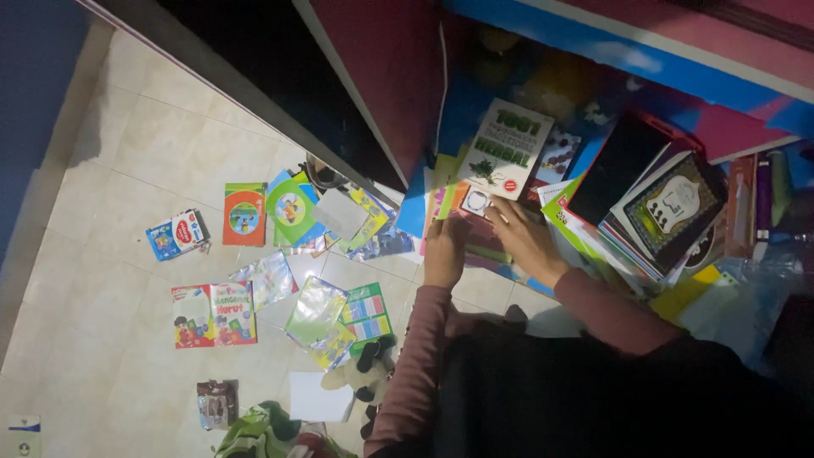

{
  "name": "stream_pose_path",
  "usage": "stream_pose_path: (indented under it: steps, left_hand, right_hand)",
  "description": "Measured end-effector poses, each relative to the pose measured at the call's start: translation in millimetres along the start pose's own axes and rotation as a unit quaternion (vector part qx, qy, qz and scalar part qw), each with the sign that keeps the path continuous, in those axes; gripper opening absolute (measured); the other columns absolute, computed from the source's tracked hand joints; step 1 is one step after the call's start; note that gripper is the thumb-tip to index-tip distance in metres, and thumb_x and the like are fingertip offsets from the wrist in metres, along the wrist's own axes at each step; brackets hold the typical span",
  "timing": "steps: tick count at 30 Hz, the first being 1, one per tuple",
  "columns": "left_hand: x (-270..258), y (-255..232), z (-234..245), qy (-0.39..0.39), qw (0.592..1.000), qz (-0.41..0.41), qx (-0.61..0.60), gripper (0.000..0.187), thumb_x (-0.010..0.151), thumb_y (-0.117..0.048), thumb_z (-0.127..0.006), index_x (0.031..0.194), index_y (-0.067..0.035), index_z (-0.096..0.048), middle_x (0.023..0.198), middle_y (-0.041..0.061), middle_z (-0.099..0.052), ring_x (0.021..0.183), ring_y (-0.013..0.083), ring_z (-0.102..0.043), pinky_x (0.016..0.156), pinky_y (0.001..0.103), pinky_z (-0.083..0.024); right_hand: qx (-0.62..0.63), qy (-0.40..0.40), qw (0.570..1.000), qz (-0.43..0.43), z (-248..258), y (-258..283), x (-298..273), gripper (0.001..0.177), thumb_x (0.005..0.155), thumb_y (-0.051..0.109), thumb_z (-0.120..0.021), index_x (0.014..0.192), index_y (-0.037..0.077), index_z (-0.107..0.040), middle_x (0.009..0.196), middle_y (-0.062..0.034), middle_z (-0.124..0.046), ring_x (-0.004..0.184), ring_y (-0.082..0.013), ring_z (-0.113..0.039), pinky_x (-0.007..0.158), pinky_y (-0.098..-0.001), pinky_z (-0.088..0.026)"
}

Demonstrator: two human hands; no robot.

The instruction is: Organize books on a shelf by picking them up from the floor or a pile and placing them upright on the shelf.

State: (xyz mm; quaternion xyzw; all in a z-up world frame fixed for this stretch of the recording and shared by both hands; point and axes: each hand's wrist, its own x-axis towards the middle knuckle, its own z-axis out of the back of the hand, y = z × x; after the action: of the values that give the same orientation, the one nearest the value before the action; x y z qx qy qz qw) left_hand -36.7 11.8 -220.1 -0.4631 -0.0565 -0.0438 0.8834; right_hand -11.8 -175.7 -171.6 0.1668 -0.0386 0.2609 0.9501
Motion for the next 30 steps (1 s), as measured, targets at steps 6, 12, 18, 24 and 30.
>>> stream_pose_path:
  steps: [6,12,18,24,30]
  left_hand:
    - [1,10,7,0.011,0.998,-0.04,0.045,0.039,0.081,0.004,-0.06,0.118,-0.005,-0.065,0.114,0.021,-0.066,0.108,0.0436,-0.06,0.094,0.05,-0.049]
    - [1,21,-1,0.007,1.0,0.014,-0.01,0.027,0.087,-0.004,-0.062,0.114,-0.005,-0.069,0.109,0.019,-0.07,0.105,0.042,-0.065,0.09,0.048,-0.052]
    - [11,41,-16,0.023,0.961,0.227,-0.158,0.046,0.103,-0.042,-0.055,0.119,-0.001,-0.071,0.097,0.016,-0.075,0.092,0.0307,-0.074,0.082,0.038,-0.057]
    - [30,57,-24,0.053,0.792,0.342,-0.503,0.069,0.105,-0.055,-0.05,0.129,0.009,-0.062,0.108,0.022,-0.07,0.093,0.0321,-0.072,0.079,0.04,-0.062]
    - [53,-30,47,0.142,0.792,0.366,-0.468,0.071,0.101,-0.056,-0.037,0.146,-0.002,-0.041,0.125,0.027,-0.063,0.096,0.0377,-0.074,0.079,0.044,-0.065]
  right_hand:
    - [-0.053,0.07,0.996,0.002,-6,-13,11,0.056,0.076,-0.003,-0.066,0.131,0.003,-0.057,0.142,-0.0178,-0.055,0.129,-0.0315,-0.057,0.091,-0.042,-0.059]
    - [-0.085,0.086,0.991,0.057,-25,-23,19,0.04,0.089,0.004,-0.066,0.128,0.0,-0.057,0.123,-0.0208,-0.067,0.111,-0.0323,-0.071,0.087,-0.0407,-0.062]
    - [-0.029,0.053,0.995,0.076,-4,-14,9,0.053,0.08,0.014,-0.075,0.129,0.003,-0.059,0.119,-0.019,-0.072,0.104,-0.0278,-0.073,0.086,-0.0381,-0.062]
    - [0.006,-0.066,0.993,0.099,24,3,14,0.046,0.088,0.01,-0.072,0.133,0.003,-0.062,0.1,-0.0148,-0.077,0.084,-0.0223,-0.077,0.071,-0.0327,-0.064]
    - [0.161,-0.118,0.977,0.077,34,21,5,0.04,0.095,0.001,-0.07,0.134,0.007,-0.063,0.091,-0.0096,-0.078,0.077,-0.0159,-0.079,0.062,-0.0247,-0.065]
